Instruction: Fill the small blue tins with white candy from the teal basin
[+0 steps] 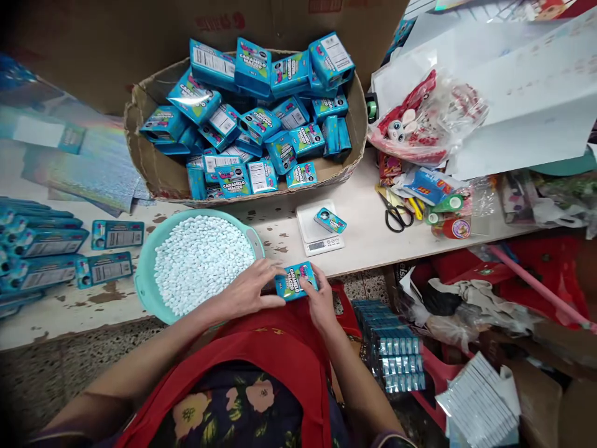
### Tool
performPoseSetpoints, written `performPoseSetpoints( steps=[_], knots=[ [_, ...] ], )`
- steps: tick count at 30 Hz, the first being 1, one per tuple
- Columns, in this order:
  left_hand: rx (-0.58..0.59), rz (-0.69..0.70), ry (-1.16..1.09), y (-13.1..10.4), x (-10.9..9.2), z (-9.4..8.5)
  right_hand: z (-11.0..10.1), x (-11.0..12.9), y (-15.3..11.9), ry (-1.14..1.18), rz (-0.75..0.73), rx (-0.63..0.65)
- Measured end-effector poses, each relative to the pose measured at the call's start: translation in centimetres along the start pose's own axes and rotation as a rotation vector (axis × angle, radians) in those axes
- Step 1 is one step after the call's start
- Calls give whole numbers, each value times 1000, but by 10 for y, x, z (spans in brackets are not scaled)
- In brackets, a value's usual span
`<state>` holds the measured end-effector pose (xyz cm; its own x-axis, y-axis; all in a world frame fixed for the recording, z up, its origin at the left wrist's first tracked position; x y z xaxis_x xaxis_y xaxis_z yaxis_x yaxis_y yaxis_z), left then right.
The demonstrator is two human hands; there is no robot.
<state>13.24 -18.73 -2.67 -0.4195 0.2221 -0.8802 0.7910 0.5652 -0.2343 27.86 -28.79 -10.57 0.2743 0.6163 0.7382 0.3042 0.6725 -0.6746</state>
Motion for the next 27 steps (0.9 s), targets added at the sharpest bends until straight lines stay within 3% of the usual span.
performPoseSetpoints(
  steps=[5,8,13,17,19,22,25,27],
  knots=[
    [-232,-21,-33,44,15,-40,-45,-16,5,-89,-1,-129],
    [-298,25,43,87,10,-47,-55,-20,6,-120,-1,-183],
    [-158,104,227,159,-11,-20,-56,-16,5,-219,-50,-194],
    [-54,100,279,186,-7,-1,-41,3,10,-531,-277,-258],
    [-67,75,217,187,1,-3,-22,11,19,-684,-441,-260],
    [-234,44,83,168,11,-26,12,15,37,-826,-662,-171],
    [-380,122,-18,124,5,-51,30,21,40,-891,-811,-141],
    [-449,169,-88,87,-3,-63,24,35,29,-853,-869,-252]
  ],
)
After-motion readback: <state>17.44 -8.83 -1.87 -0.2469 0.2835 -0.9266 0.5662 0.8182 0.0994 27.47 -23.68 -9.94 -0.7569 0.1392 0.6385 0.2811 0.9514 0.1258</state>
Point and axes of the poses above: each hand's wrist, its own y-axis towards the middle knuckle, its own z-axis out of the palm, x = y × z, the point moved 6 cm from there along y, towards the middle knuckle, and after that the axes turned 13 degrees about -y, right-handed, at the moved point
